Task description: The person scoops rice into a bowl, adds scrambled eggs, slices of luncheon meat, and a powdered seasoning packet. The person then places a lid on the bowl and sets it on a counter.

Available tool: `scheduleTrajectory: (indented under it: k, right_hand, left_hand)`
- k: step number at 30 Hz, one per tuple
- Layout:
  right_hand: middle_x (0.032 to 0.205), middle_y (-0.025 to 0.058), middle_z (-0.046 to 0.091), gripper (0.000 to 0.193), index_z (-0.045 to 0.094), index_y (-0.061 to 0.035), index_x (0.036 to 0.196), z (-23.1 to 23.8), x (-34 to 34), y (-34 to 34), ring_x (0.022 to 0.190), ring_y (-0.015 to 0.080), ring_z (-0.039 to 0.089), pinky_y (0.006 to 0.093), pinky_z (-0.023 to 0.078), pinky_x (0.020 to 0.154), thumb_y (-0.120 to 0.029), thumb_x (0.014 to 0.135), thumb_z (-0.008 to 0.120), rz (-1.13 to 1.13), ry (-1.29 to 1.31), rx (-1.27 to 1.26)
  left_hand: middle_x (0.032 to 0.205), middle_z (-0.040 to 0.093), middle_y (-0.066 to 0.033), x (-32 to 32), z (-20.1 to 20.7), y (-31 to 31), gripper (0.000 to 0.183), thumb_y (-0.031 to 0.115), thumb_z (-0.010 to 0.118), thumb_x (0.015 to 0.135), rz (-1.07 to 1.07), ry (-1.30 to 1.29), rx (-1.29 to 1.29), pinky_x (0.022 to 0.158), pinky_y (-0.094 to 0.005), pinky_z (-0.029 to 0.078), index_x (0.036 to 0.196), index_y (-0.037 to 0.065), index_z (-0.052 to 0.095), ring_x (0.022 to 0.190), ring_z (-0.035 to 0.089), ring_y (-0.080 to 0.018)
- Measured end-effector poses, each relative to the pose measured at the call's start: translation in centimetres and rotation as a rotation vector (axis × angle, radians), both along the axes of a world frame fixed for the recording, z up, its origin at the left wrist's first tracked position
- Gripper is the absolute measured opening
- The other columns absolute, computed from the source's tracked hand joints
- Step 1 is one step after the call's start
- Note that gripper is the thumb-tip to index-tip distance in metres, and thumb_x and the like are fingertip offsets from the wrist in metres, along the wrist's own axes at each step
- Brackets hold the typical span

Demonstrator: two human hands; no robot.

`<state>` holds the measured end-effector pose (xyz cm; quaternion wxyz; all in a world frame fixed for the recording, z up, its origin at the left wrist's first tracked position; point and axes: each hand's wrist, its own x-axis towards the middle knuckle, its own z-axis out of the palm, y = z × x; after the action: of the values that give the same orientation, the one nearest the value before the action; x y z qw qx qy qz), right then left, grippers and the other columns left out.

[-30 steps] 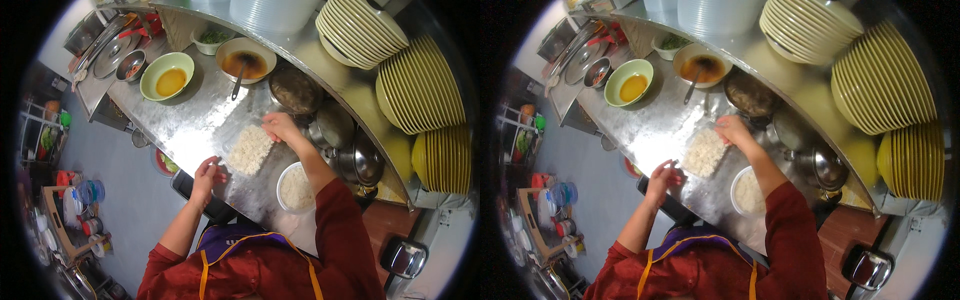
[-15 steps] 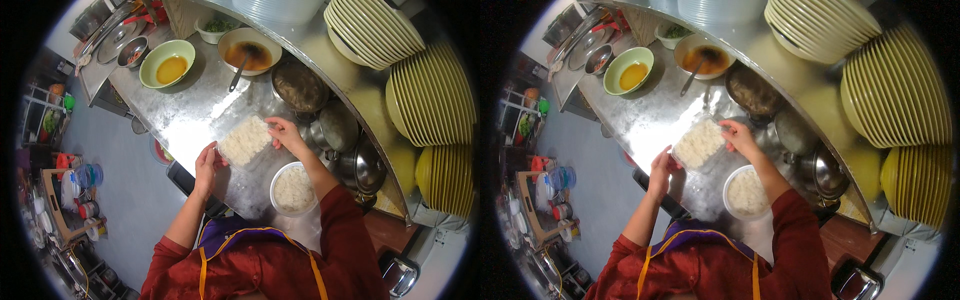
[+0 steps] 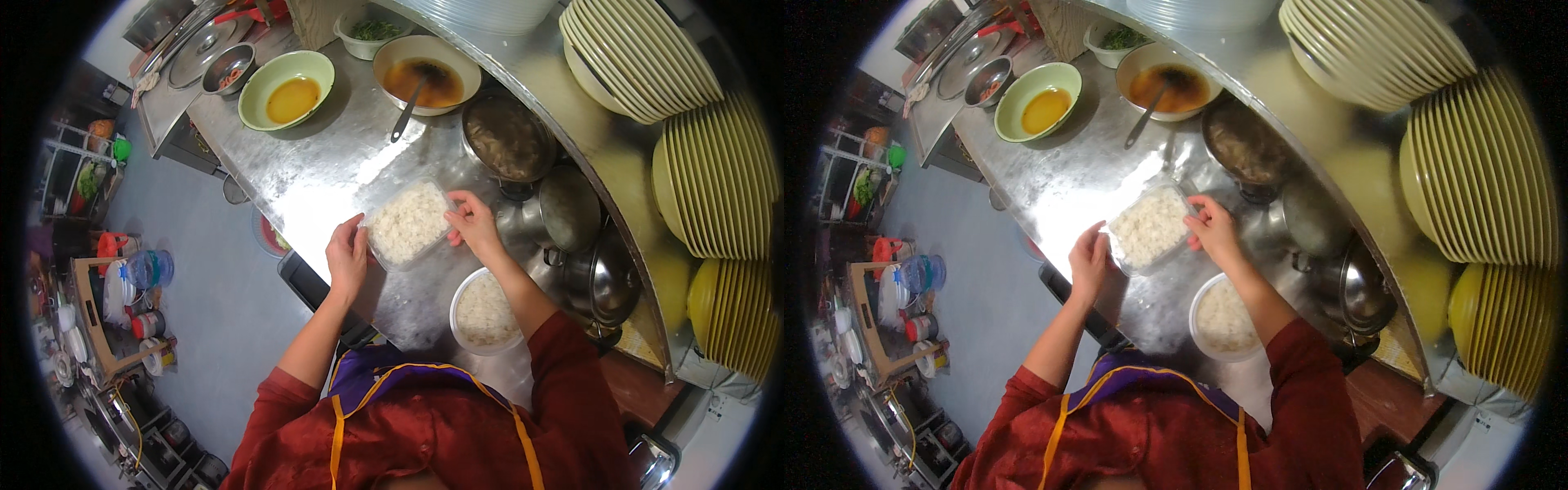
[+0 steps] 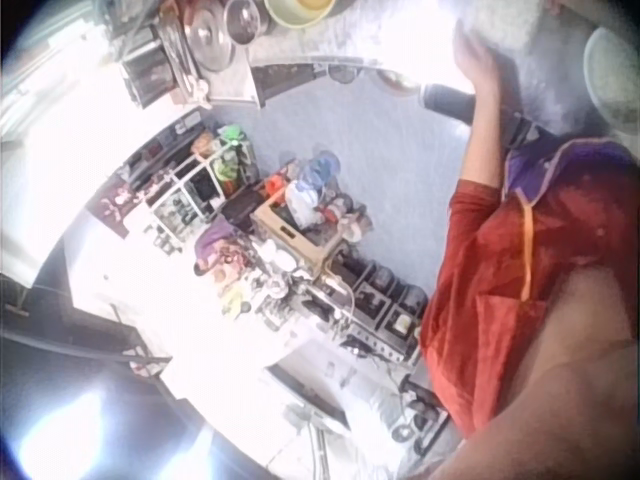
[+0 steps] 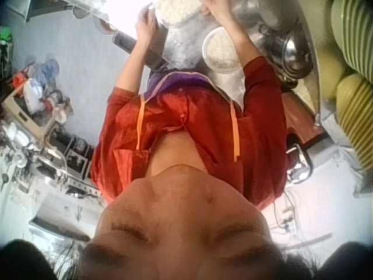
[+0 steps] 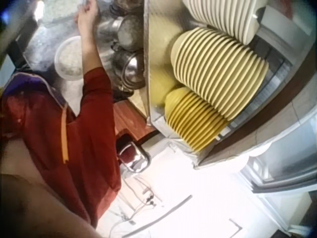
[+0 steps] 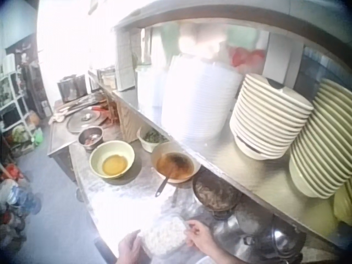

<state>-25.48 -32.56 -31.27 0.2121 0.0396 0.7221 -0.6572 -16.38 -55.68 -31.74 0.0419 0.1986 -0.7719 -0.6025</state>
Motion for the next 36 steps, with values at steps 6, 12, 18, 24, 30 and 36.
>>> scheduleTrajectory:
  k: [6,12,18,24,30,36]
  right_hand:
    - [0.073,-0.0007,0.05,0.037,0.053,-0.0101,0.12,0.1,-0.4,0.5,0.057,0.0106,0.056,0.0256,0.048,0.046,-0.005,0.085,0.064,0.056,-0.049,0.092]
    - [0.08,0.0034,0.057,0.029,0.06,-0.0111,0.115,-0.1,-3.1,-1.4,0.079,0.0182,0.06,0.0313,0.049,0.068,-0.013,0.086,0.062,0.027,0.379,0.3]
    - [0.091,0.0124,0.065,0.018,0.068,-0.0094,0.095,-1.6,-5.7,-3.9,0.082,0.0324,0.062,0.0369,0.048,0.07,-0.023,0.09,0.057,-0.029,0.549,0.457]
    - [0.094,0.0093,0.065,0.015,0.067,-0.0147,0.097,-0.9,-4.4,-5.0,0.085,0.0328,0.062,0.0398,0.049,0.069,-0.021,0.09,0.055,-0.073,0.561,0.711]
    - [0.102,0.0042,0.062,0.017,0.065,-0.0148,0.102,0.7,-4.0,-4.8,0.089,0.0309,0.061,0.0422,0.05,0.075,-0.013,0.087,0.055,0.011,0.825,0.643]
    - [0.13,0.0104,0.051,0.04,0.052,-0.0042,0.126,0.8,-3.4,-3.5,0.125,0.0292,0.044,0.0394,0.038,0.101,-0.017,0.088,0.056,0.353,0.945,0.735]
  left_hand:
    - [0.088,0.062,-0.0146,-2.7,-0.7,0.1,0.016,0.011,0.055,0.091,0.039,0.047,-0.379,0.063,-0.0379,0.049,0.105,0.004,0.058,0.068,0.061,-0.0293]
    - [0.092,0.061,-0.0149,-4.7,-0.6,-0.2,0.012,0.014,0.055,0.091,-0.092,0.081,-0.728,0.061,-0.0444,0.05,0.101,0.008,0.052,0.069,0.061,-0.0371]
    - [0.099,0.059,-0.0135,-4.9,-0.5,-0.3,0.02,0.014,0.055,0.09,-0.145,0.117,-0.783,0.067,-0.0426,0.051,0.109,0.008,0.053,0.081,0.061,-0.0346]
    - [0.131,0.045,-0.0198,-5.5,1.4,0.5,0.06,0.029,0.059,0.086,-0.417,0.217,-0.943,0.103,-0.0427,0.036,0.132,-0.005,0.04,0.127,0.039,-0.0383]
    - [0.144,0.023,-0.0325,-4.3,3.1,1.2,0.108,0.059,0.065,0.073,-0.559,0.231,-0.939,0.113,-0.0508,0.017,0.139,-0.014,0.022,0.138,0.016,-0.0474]
    - [0.146,0.02,-0.0313,-4.5,2.8,0.9,0.123,0.062,0.076,0.057,-0.664,-0.018,-0.839,0.11,-0.0571,0.017,0.142,-0.008,0.021,0.138,0.014,-0.0481]
